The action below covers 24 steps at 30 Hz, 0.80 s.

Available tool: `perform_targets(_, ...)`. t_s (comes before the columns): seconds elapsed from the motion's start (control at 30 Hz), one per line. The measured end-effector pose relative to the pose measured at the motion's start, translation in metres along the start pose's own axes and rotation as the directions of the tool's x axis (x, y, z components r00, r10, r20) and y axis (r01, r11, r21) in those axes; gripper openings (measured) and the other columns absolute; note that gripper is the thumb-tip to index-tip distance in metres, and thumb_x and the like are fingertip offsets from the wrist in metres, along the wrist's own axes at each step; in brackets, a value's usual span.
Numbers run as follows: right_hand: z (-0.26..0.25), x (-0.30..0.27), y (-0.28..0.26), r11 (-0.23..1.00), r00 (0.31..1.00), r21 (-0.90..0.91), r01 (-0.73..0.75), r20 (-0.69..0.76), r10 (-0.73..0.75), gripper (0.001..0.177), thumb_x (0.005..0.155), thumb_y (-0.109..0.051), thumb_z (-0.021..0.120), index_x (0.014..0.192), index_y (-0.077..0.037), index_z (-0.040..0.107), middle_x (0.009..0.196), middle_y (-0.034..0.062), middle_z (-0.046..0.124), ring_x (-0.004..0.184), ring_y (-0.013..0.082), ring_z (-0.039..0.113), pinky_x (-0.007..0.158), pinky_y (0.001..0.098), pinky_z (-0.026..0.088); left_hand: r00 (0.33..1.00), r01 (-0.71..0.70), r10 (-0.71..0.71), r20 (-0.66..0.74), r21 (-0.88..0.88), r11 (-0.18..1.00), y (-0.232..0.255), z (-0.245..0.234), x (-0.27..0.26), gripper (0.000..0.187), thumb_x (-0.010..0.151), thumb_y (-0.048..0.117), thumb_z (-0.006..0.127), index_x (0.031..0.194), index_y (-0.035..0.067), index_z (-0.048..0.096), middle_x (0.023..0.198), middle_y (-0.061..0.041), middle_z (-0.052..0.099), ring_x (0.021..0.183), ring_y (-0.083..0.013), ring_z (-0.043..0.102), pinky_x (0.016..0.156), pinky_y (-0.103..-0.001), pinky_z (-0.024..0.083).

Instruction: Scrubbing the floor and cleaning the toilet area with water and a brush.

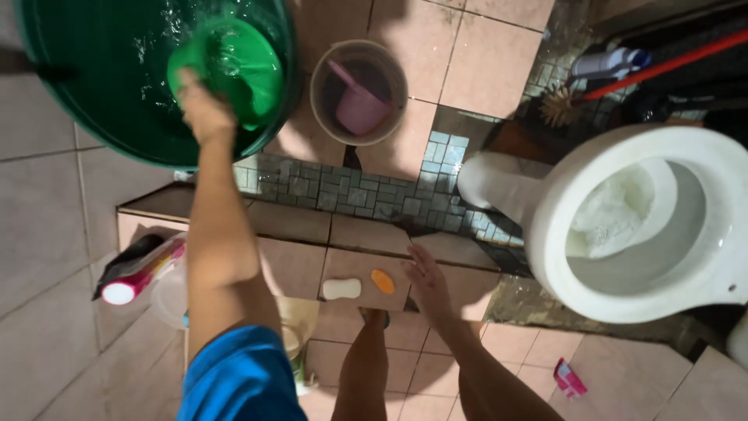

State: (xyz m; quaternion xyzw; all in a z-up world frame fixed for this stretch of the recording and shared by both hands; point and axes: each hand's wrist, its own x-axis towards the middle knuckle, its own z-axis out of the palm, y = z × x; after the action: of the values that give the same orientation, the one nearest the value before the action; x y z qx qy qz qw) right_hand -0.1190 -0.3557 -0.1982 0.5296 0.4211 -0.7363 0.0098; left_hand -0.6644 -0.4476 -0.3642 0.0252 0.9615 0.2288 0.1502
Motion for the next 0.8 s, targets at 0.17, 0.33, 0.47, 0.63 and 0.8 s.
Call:
perform_targets(0.17, -0.019, 0.022, 0.015, 0.972, 0.975, 0.076, 0.223, -0.018, -0.222, 0.056, 0.103, -0.009, 0.056, 0.155, -0.001, 0.036, 0.161, 0.0129, 0.041, 0.146, 0.0214, 0.043, 0.115, 0.0333, 0.041, 0.958, 0.281, -0.241, 0.157, -0.692, 0.665, 0.096, -0.133, -0.07, 0.034, 0.098, 0.005, 0.054, 0.124, 0.019, 0.04, 0.118, -0.014, 0.063, 0.086, -0.0313, 0.073, 0.046, -0.043, 0.062)
perform_targets(0.33, -0.023, 0.025, -0.05, 0.947, 0.956, 0.132, 0.294, -0.03, -0.293, 0.057, 0.103, -0.012, 0.056, 0.155, -0.004, 0.036, 0.155, 0.0127, 0.048, 0.133, 0.0216, 0.055, 0.106, 0.0354, 0.049, 0.997, 0.016, 0.044, 0.067, -0.705, 0.709, 0.146, -0.213, -0.161, 0.031, 0.101, 0.001, 0.056, 0.124, 0.015, 0.041, 0.118, -0.01, 0.057, 0.091, -0.0257, 0.067, 0.048, -0.04, 0.061)
perform_targets(0.47, -0.037, 0.034, -0.072, 0.839, 0.903, 0.345, 0.42, -0.067, -0.424, 0.047, 0.111, -0.014, 0.061, 0.152, 0.005, 0.049, 0.131, 0.0174, 0.058, 0.115, 0.0228, 0.063, 0.095, 0.0363, 0.054, 0.888, -0.419, 0.453, -0.082, -0.551, 0.722, 0.142, -0.227, -0.207, 0.029, 0.101, -0.009, 0.063, 0.119, 0.003, 0.045, 0.108, -0.008, 0.052, 0.105, -0.0177, 0.054, 0.093, -0.032, 0.048)
perform_targets(0.63, -0.079, -0.005, -0.164, 0.816, 0.958, 0.521, 0.252, -0.254, -0.134, 0.051, 0.101, -0.026, 0.061, 0.146, -0.004, 0.05, 0.129, 0.0088, 0.064, 0.105, 0.0234, 0.068, 0.091, 0.036, 0.056, 0.829, -0.497, 0.558, 0.046, -0.397, 0.772, 0.253, -0.241, -0.334, 0.031, 0.091, -0.006, 0.067, 0.111, 0.006, 0.046, 0.098, -0.005, 0.051, 0.091, -0.0163, 0.051, 0.085, -0.032, 0.045)
perform_targets(0.8, -0.202, -0.021, -0.191, 0.644, 0.931, 0.7, 0.309, -0.361, -0.054, 0.049, 0.098, -0.028, 0.061, 0.14, -0.004, 0.054, 0.122, 0.0119, 0.069, 0.097, 0.027, 0.072, 0.085, 0.0386, 0.058, 0.842, 0.084, 0.221, 0.492, -0.525, 0.847, 0.394, -0.222, -0.493, 0.037, 0.085, 0.0, 0.061, 0.117, 0.017, 0.051, 0.102, 0.001, 0.059, 0.081, -0.0225, 0.063, 0.066, -0.042, 0.058)
